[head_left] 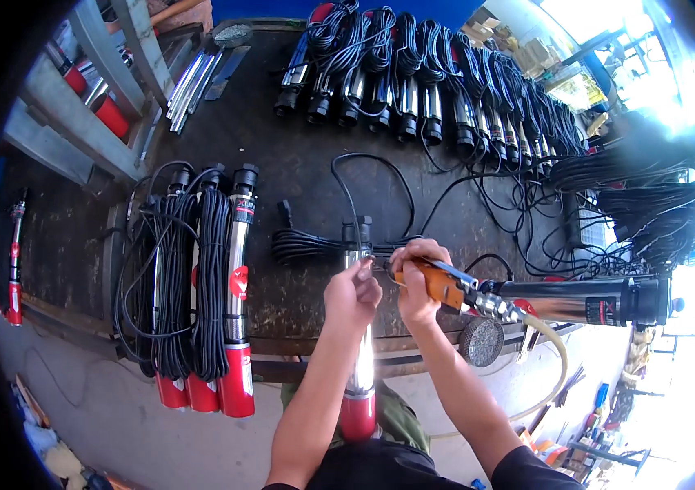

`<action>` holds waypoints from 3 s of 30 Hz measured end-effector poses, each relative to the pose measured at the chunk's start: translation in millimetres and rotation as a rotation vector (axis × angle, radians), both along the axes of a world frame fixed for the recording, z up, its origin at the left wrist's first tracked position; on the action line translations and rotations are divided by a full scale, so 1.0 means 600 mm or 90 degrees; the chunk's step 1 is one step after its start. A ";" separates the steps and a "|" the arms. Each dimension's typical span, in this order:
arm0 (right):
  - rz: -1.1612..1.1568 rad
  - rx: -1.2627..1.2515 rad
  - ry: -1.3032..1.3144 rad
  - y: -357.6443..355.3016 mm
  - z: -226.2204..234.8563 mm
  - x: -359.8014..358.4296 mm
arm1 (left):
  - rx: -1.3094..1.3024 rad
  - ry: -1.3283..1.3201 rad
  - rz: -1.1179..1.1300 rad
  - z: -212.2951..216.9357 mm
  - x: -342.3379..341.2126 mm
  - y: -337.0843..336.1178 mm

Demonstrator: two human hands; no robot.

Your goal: The person assembles water pumps by inserting inner components into the cylindrical pump housing and securing them with a pneumatic screwdriver.

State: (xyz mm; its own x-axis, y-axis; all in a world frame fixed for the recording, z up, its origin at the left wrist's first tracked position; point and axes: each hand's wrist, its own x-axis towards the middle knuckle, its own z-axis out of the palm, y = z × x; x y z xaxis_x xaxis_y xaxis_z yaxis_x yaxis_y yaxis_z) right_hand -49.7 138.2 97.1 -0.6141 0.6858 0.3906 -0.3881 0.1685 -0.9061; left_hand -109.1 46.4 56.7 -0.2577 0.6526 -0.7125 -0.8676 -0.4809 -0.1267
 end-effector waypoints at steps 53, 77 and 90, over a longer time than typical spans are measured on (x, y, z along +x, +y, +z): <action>-0.044 -0.256 0.022 -0.194 0.058 0.399 | -0.135 0.358 -0.212 0.035 0.347 -0.235; -0.078 -0.381 0.084 -0.199 0.079 0.379 | 0.097 0.133 -0.162 0.002 0.331 -0.264; 0.023 -0.054 -0.145 -0.175 -0.036 0.344 | -0.039 0.172 -0.273 -0.073 0.293 -0.219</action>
State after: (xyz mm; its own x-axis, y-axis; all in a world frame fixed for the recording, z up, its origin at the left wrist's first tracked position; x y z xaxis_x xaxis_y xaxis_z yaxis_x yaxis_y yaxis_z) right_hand 156.7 33.0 75.4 -0.7039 0.6868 0.1813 -0.1772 0.0773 -0.9811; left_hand 66.7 -84.8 12.7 -0.1556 0.6995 -0.6975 -0.9865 -0.0731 0.1467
